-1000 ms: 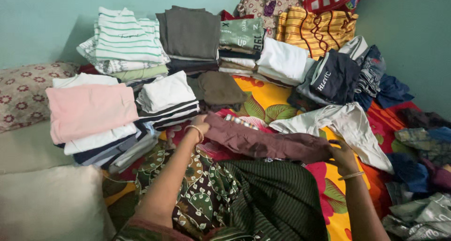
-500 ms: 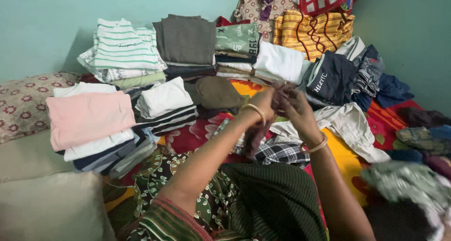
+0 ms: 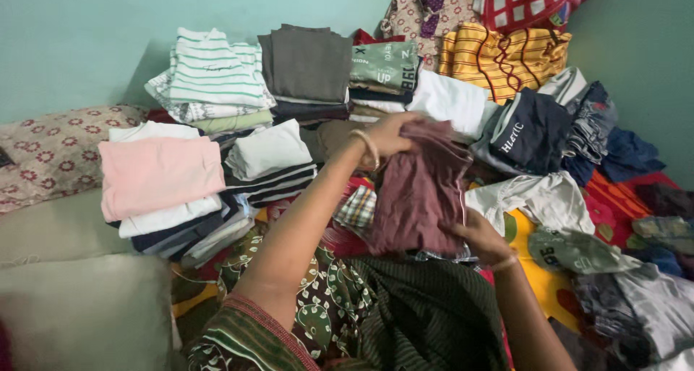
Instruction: The person sorts a large pile of laundry on a bed by hand, picking up individual garments including shirts, shorts, and trousers, and placing them into organized stacks according to their type.
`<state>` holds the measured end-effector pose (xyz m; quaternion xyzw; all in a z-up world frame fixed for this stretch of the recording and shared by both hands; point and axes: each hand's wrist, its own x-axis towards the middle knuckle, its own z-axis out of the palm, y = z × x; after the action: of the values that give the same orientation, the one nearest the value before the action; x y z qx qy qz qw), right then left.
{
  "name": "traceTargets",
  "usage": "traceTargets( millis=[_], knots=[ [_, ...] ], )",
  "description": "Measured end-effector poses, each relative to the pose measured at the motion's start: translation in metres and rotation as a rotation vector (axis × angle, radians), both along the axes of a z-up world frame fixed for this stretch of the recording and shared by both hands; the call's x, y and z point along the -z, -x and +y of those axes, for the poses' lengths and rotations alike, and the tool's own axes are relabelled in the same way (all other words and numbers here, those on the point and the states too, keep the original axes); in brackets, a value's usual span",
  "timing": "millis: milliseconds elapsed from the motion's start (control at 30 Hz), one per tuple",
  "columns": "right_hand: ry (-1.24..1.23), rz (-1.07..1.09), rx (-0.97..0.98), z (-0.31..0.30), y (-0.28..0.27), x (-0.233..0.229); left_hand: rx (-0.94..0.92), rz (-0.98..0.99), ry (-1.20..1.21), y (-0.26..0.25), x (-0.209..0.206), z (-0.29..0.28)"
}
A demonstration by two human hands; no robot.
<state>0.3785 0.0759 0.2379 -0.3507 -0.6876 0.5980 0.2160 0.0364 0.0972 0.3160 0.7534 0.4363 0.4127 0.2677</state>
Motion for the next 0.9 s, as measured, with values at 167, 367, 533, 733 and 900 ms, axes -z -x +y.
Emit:
traceTargets(
  millis=[167, 367, 533, 733, 900],
  knots=[
    [-0.393, -0.858, 0.083, 0.001, -0.012, 0.027, -0.551, -0.101, 0.471, -0.001, 0.169, -0.023],
    [-1.14, -0.448, -0.509, -0.056, 0.042, 0.008, -0.756, -0.212, 0.543, -0.013, 0.246, -0.007],
    [-0.679, -0.405, -0.403, -0.02, 0.064, 0.076, -0.686, -0.302, 0.617, -0.003, 0.25, 0.037],
    [0.427, 0.184, 0.208, 0.084, -0.029, 0.134, -0.619, -0.86, 0.602, 0.013, 0.281, 0.042],
    [0.173, 0.087, 0.566, 0.155, -0.173, -0.015, -0.607, -0.035, 0.514, 0.009, 0.325, -0.025]
  ],
)
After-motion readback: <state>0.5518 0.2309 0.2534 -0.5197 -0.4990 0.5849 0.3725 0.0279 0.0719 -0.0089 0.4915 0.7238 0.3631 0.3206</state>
